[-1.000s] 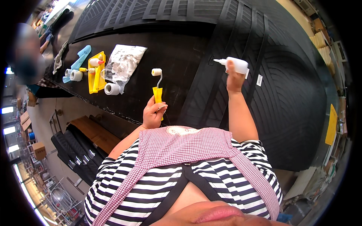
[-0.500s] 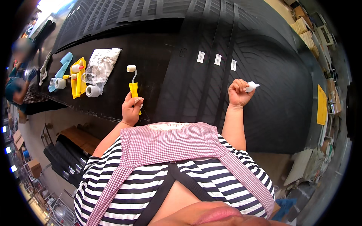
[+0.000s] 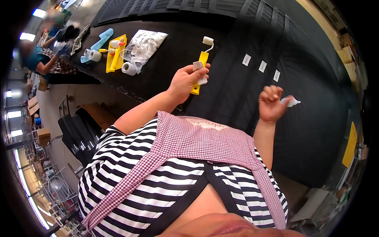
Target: The person applies liquid adhesive from a bottle onto a black textured sheet, spreads it with a small roller, and attaches several small white labels to the sheet before moving it to a stack.
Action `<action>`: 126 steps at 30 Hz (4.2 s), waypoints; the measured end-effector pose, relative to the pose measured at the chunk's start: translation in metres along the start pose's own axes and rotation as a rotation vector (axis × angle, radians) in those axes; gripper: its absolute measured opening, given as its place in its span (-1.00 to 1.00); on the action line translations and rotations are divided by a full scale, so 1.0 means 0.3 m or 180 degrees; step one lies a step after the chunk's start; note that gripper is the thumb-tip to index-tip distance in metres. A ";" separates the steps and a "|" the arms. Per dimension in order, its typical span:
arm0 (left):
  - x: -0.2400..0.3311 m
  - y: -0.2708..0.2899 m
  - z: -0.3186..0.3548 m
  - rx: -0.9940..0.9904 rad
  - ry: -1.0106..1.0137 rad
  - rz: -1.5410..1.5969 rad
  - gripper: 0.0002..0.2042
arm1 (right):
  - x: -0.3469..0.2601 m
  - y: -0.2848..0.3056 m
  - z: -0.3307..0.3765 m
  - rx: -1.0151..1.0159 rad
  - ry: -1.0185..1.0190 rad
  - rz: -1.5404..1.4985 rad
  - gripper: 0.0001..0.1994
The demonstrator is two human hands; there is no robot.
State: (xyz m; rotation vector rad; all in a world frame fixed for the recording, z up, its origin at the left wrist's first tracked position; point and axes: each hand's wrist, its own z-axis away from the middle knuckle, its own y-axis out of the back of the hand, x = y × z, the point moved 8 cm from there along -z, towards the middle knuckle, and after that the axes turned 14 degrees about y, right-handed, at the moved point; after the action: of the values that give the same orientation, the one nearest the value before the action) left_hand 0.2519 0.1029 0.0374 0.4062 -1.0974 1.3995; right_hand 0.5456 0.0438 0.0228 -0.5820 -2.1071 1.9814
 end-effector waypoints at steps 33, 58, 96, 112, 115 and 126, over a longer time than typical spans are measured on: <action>-0.049 0.030 -0.103 0.0197 0.0006 -0.1646 -0.81 | 0.467 -0.048 -0.067 -0.1653 -0.1069 0.4558 -0.92; -0.064 0.226 -0.138 0.0627 -0.1760 -0.2563 -0.90 | 0.433 0.073 -0.454 -0.1900 0.1071 0.7257 -0.94; -0.084 0.204 -0.137 0.0141 -0.0860 -0.1304 -0.91 | 0.382 -0.041 0.083 -0.1932 0.0215 0.5740 -0.91; -0.156 0.160 -0.024 -0.0003 0.0147 0.0298 -0.86 | -0.496 0.136 0.266 0.1216 0.3108 0.5633 -0.55; -0.174 0.165 0.005 0.0127 0.0229 0.0336 -0.86 | -0.519 0.122 0.197 0.1417 0.2863 0.5734 -0.35; -0.147 0.015 0.049 -0.0513 0.0384 0.0187 -0.82 | 0.036 -0.067 0.212 -0.1151 0.1376 0.5517 -0.80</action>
State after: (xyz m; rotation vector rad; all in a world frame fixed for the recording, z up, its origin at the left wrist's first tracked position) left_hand 0.2507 0.0667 0.0079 0.1726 -1.1208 1.3574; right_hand 0.5075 -0.0105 0.0358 -3.2462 -1.5313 1.3606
